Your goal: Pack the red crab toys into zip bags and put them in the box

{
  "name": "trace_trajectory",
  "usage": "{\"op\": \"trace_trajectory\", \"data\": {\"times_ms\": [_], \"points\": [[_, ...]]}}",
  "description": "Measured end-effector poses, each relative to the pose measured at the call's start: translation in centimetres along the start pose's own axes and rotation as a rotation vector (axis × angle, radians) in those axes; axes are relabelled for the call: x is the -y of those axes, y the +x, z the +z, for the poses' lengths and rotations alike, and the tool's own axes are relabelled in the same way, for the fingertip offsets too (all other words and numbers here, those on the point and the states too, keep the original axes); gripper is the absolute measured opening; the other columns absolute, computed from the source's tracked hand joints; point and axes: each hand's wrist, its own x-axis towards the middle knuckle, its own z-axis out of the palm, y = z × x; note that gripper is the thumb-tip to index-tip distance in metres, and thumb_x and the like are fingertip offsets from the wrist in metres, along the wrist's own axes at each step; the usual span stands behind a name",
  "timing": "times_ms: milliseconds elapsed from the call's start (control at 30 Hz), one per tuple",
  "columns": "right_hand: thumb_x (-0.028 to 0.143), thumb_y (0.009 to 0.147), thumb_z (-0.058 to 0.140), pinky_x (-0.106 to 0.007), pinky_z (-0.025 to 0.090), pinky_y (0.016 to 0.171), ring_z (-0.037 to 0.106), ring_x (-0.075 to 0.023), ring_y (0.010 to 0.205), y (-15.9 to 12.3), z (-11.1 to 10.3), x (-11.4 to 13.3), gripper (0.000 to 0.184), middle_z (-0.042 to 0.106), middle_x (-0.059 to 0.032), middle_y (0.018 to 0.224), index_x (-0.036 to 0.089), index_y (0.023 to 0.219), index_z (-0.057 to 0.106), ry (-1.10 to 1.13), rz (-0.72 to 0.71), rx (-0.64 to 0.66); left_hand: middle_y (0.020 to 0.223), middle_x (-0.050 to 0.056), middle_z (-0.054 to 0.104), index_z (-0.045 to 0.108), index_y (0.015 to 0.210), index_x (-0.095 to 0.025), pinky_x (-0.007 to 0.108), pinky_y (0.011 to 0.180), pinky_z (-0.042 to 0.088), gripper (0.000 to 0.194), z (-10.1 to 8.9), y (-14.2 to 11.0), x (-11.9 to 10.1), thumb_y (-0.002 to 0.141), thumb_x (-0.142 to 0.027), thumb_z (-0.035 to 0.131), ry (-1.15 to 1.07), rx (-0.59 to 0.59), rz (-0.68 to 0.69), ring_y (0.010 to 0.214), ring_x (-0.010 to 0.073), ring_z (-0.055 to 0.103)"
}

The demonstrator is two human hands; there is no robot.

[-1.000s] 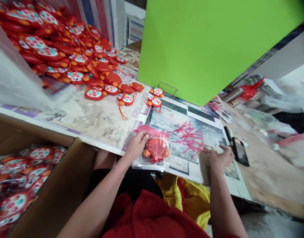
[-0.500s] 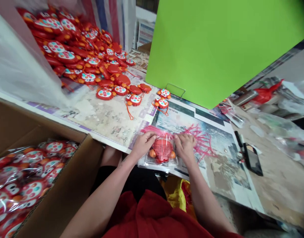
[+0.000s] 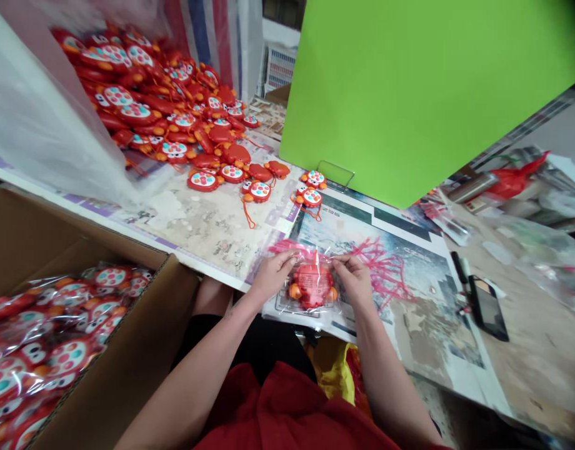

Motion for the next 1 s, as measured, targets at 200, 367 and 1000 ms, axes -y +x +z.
{"op": "trace_trajectory", "data": {"times_ms": [200, 367, 1000], "points": [[0.035, 0.073, 0.073, -0.031, 0.05, 0.068, 0.063, -0.0158, 0.069, 0.1, -0.7, -0.2, 0.016, 0.073, -0.0017, 0.079, 0.024, 0.085, 0.074, 0.055, 0.008, -0.04, 0.113, 0.006, 0.075, 0.073, 0.112, -0.021, 0.035, 0.092, 0.055, 0.03, 0.1, 0.2, 0.4, 0.089, -0.033, 0.057, -0.226, 0.004, -0.037, 0.102, 0.0218, 0.07], [0.031, 0.071, 0.072, -0.028, 0.047, 0.064, 0.059, -0.0144, 0.066, 0.3, -0.5, -0.6, 0.007, 0.067, 0.0012, 0.07, 0.024, 0.073, 0.07, 0.093, -0.02, -0.049, 0.088, 0.004, 0.073, 0.069, 0.082, -0.017, 0.029, 0.075, 0.055, 0.018, -0.3, 0.0, -0.1, 0.081, -0.026, 0.053, -0.32, 0.004, -0.102, 0.082, 0.0178, 0.069], [0.037, 0.089, 0.053, -0.039, 0.051, 0.081, 0.065, -0.0224, 0.087, 0.2, 0.2, -0.5, 0.028, 0.071, -0.0043, 0.092, 0.025, 0.111, 0.065, -0.249, -0.166, 0.2, 0.106, 0.008, 0.073, 0.057, 0.129, -0.017, 0.03, 0.082, 0.056, 0.05, 0.1, -0.1, -1.4, 0.088, -0.047, 0.06, -0.331, -0.088, -0.036, 0.091, 0.0187, 0.069]]}}
